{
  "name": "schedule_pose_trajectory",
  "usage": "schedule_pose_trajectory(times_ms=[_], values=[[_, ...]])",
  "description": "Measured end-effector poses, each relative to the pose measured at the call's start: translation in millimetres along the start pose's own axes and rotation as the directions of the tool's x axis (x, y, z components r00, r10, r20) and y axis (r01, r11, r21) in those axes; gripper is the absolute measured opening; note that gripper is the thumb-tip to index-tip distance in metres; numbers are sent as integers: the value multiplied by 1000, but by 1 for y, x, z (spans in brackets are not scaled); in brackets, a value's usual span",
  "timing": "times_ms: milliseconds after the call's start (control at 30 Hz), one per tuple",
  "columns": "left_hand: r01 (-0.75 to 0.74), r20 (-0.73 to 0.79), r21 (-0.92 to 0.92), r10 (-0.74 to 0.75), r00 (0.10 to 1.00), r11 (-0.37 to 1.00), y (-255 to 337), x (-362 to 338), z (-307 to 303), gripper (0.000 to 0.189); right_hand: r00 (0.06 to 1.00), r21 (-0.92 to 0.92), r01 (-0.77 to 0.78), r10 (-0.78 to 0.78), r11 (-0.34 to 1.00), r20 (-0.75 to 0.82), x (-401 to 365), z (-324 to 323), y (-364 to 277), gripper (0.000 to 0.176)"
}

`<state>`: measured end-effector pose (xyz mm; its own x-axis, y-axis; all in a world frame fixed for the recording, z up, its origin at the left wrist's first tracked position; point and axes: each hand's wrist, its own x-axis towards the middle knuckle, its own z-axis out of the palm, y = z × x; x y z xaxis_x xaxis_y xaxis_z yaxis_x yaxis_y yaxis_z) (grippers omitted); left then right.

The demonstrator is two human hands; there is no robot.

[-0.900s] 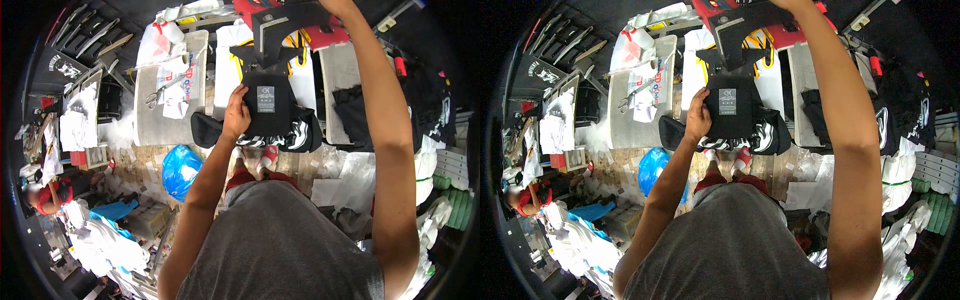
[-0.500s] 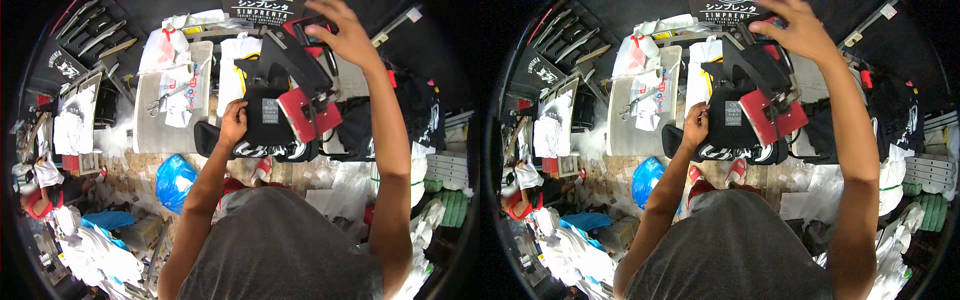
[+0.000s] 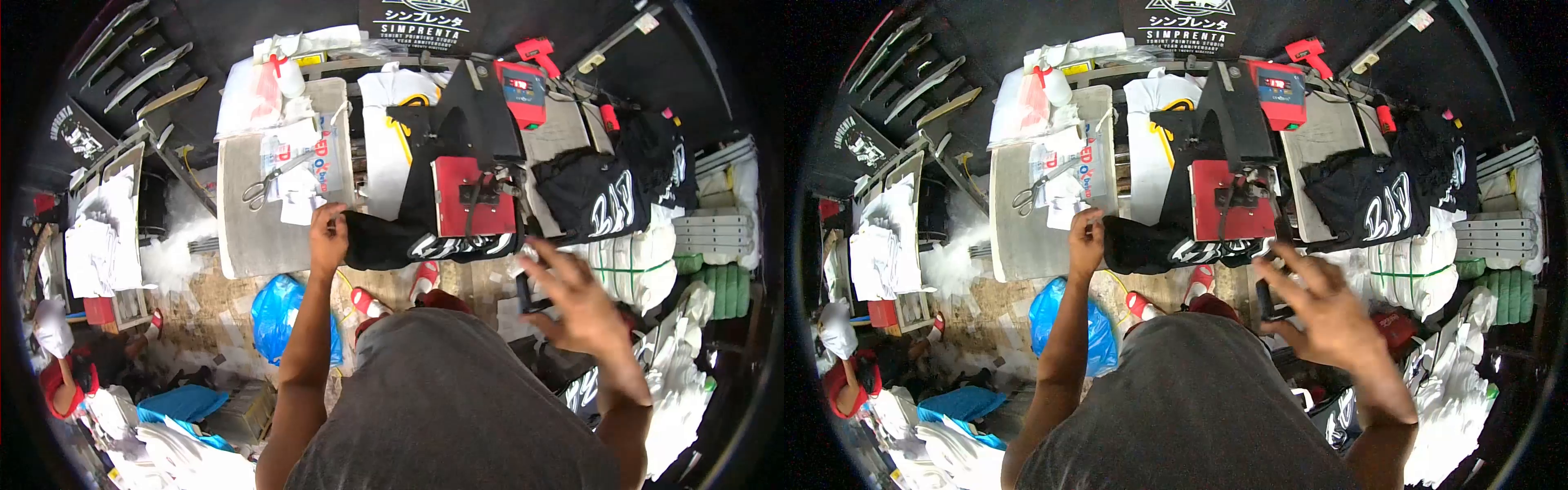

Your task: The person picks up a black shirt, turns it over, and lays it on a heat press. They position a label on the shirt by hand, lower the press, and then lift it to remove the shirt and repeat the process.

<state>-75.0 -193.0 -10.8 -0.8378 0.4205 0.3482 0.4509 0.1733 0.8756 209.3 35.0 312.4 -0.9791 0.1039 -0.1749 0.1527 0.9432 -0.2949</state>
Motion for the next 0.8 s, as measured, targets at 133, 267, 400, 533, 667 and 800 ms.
schedule_pose_trajectory(times_ms=[133, 267, 400, 533, 667, 800], values=[[210, -2, -64, -210, 978, 976, -6, -2, -25, 15, 986, -191, -167, 163, 967, -41, 61, 151, 58, 63], [168, -67, -61, -172, 983, 984, -2, -15, -50, 13, 991, -180, -70, 48, 981, -121, 78, 150, 58, 61], [338, -101, -11, -337, 936, 941, -6, -76, -92, 14, 998, -114, -50, 47, 992, -29, 84, 148, 64, 56], [622, -172, 67, -605, 777, 780, -6, -168, -141, 19, 997, -75, 74, -76, 994, -25, 90, 149, 58, 53], [754, -441, 248, -622, 647, 608, -7, -293, -148, 21, 943, -93, 315, -322, 945, -81, 115, 183, 112, 53], [928, -580, 203, -726, 370, 311, 35, -418, -111, 23, 872, -61, 484, -487, 873, -54, 140, 188, 109, 60]])
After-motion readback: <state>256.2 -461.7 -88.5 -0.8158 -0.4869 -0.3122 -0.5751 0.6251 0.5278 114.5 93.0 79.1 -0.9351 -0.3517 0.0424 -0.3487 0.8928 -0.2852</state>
